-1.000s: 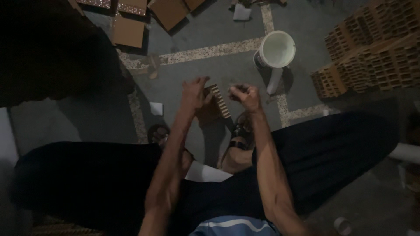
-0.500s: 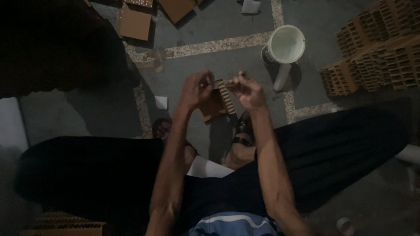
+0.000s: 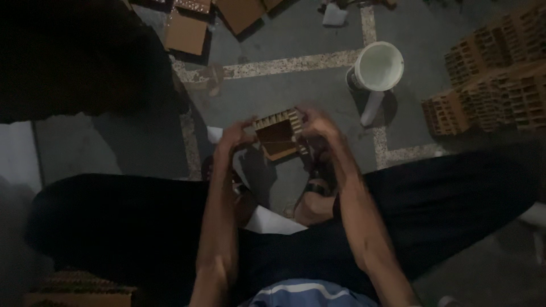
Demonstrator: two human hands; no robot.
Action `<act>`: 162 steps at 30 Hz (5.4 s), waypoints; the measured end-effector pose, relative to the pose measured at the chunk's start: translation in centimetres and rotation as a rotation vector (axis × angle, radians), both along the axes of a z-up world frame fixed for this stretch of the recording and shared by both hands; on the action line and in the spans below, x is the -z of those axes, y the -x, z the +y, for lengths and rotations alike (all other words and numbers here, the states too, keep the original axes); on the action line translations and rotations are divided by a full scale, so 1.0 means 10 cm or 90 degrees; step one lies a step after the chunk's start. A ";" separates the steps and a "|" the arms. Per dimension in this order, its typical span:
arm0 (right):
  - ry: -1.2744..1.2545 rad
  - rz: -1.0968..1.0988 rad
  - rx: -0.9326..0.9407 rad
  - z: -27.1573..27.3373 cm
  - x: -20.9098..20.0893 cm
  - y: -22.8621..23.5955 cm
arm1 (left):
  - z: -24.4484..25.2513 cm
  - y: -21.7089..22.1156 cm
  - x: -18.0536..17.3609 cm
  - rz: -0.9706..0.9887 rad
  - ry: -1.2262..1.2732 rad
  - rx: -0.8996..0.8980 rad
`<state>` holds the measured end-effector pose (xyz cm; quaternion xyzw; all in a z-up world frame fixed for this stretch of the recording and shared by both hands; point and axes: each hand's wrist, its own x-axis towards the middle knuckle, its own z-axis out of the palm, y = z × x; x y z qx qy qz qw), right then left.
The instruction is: The person sits on the floor and assembles small cardboard boxes by folding flaps and pressing edges. They repeatedly pick up flat pieces, fold them into box shapes, and apply a white substance from a bucket using a small roller to the edges before stacking the finished boxes.
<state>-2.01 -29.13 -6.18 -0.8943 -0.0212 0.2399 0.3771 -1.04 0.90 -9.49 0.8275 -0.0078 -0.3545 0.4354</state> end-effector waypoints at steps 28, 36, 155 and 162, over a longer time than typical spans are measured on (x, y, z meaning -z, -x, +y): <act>-0.074 0.163 0.283 0.02 0.30 1.24 | -1.21 0.32 -0.21 -0.388 -0.246 -0.061; -0.019 -0.320 0.367 0.45 0.91 1.53 | -1.17 0.36 -0.15 -0.444 -0.245 -0.062; 0.009 -0.277 -0.047 0.54 -2.31 1.35 | -0.48 0.47 -1.75 -0.101 0.599 -0.398; -0.021 -0.363 -0.016 0.37 -2.34 1.46 | -0.46 0.44 -1.82 -0.102 0.608 -0.390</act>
